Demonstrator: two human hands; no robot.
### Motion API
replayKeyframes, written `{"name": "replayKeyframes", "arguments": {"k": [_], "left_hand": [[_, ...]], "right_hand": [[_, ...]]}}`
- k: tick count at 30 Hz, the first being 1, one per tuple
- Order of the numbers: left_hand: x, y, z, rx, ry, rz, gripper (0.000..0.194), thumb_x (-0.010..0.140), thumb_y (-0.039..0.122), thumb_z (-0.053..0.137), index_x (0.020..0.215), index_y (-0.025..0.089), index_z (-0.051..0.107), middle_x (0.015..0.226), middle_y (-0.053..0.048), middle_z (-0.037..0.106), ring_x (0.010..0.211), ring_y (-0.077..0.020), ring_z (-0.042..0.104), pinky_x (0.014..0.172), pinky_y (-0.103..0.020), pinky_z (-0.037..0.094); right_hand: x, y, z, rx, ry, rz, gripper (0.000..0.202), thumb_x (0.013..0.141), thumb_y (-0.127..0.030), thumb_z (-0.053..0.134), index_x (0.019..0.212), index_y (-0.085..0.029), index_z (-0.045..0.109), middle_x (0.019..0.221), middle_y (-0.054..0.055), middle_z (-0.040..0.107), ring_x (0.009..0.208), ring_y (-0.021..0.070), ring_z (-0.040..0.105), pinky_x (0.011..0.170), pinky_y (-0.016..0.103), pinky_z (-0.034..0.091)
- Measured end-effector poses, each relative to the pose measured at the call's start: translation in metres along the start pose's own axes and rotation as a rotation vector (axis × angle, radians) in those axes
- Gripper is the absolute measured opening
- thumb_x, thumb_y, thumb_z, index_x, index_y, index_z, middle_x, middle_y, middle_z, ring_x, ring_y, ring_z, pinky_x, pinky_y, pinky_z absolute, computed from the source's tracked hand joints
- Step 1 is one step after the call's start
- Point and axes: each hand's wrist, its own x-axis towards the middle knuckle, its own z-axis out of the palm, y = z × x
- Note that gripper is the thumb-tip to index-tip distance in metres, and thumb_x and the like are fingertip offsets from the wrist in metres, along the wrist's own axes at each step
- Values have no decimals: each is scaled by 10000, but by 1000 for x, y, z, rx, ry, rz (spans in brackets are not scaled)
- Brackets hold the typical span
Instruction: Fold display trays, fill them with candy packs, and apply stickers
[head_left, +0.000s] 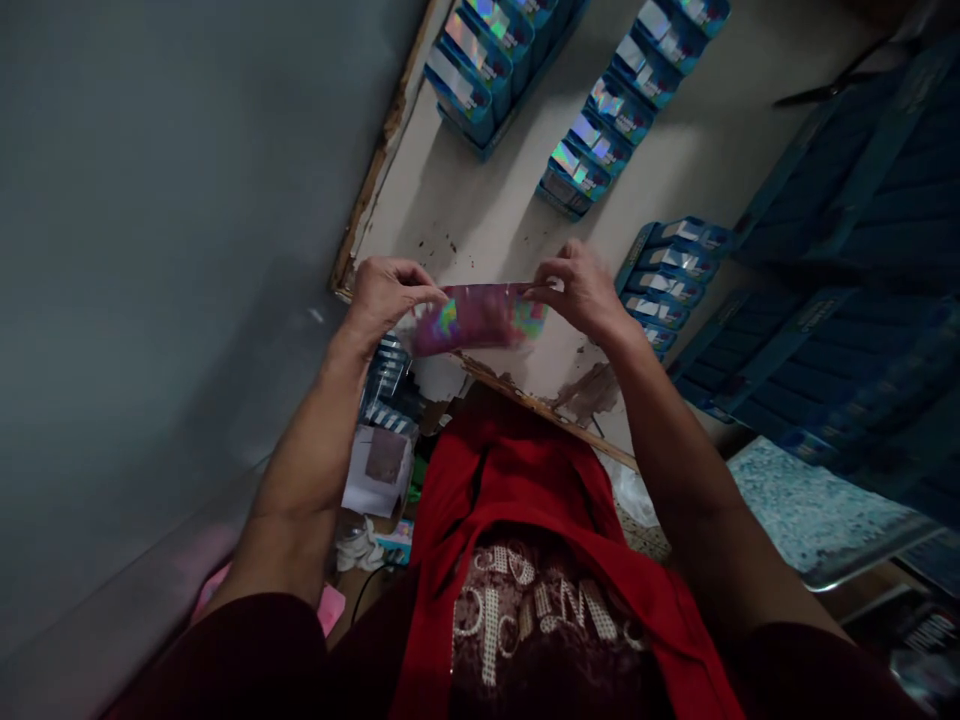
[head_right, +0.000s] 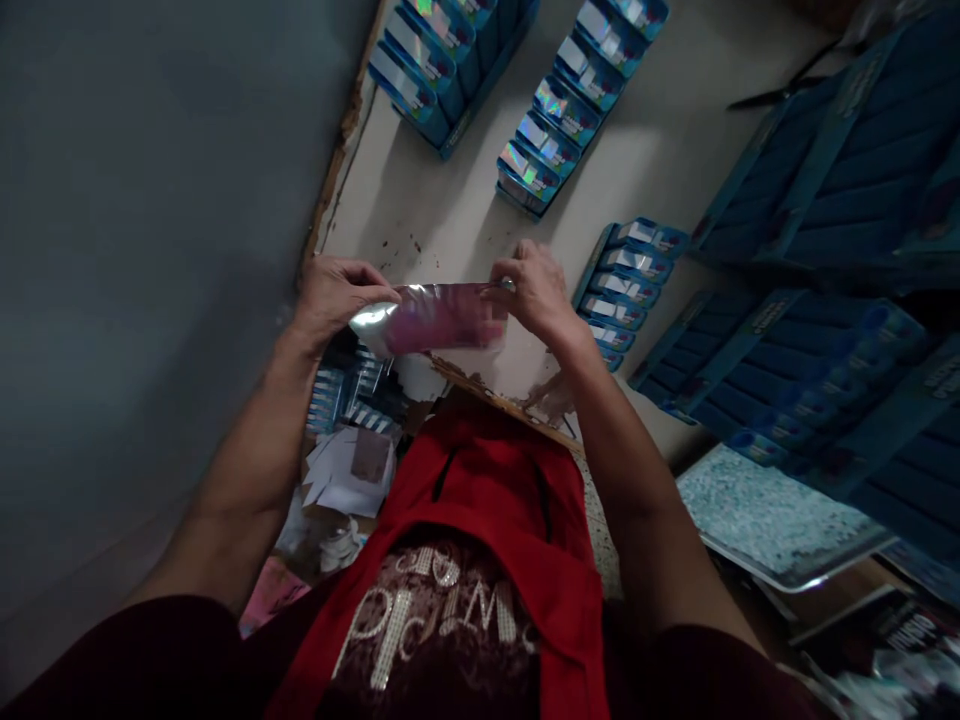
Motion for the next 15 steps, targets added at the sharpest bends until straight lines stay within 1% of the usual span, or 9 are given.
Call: {"name": "replayKeyframes", "arguments": {"k": [1,3,5,6,7,9,11,13,15], "left_hand": [[0,1,-1,-9,-3,0,218,651,389,952,647,212,826,612,-9,715,622,-155,613,628,-283,489],[0,-2,-5,-56,-21,-38,225,632,382,962,686,203,837,662,-22,748,662,-167,652,654,-282,519],[2,-14,-10,-128,-31,-108,260,602,366,978,733,187,842,733,-44,783,705,-181,687,667,-280,541],[2,-23,-11,-165,-26,-147,287,580,359,990,740,179,835,749,-52,787,713,-185,694,665,-278,546],[3,-32,-11,-203,-14,-189,316,557,361,1003,733,174,819,743,-54,781,706,-184,691,657,-276,547],[3,-51,-6,-298,17,-280,390,514,392,1027,708,171,771,705,-43,751,667,-172,670,630,-271,545],[3,-65,6,-426,48,-375,467,494,447,1037,728,170,742,699,-30,732,641,-155,653,619,-268,551],[2,-73,21,-544,78,-447,504,519,487,1025,797,167,753,738,-28,742,654,-146,660,640,-266,570],[2,-75,38,-604,110,-490,491,573,484,998,870,162,777,777,-29,759,684,-142,671,663,-260,578]], "right_hand": [[3,2,0,25,0,11,444,971,-649,720,930,-212,789,1017,110,695,989,266,597,862,376,456],[6,6,-2,156,-64,64,508,968,-686,693,843,-199,762,863,73,642,863,227,563,784,352,436],[7,11,-5,316,-150,136,556,936,-721,702,788,-185,734,716,26,556,726,176,488,687,325,383],[7,14,-5,378,-171,168,563,916,-724,717,771,-180,724,670,8,520,681,157,452,653,317,355],[7,16,-5,417,-167,195,556,899,-714,734,758,-176,718,640,-3,498,650,143,427,628,313,333],[8,22,-4,427,-99,232,497,888,-648,755,746,-172,715,614,-8,499,623,136,425,606,309,325],[11,26,0,334,-7,269,410,899,-550,746,744,-171,721,617,8,539,633,152,477,616,312,360],[15,27,5,137,71,321,322,921,-460,711,787,-169,746,677,49,624,707,197,565,678,331,431],[16,23,10,-124,158,364,260,951,-384,664,919,-155,783,858,129,731,875,270,645,794,392,499]]}}
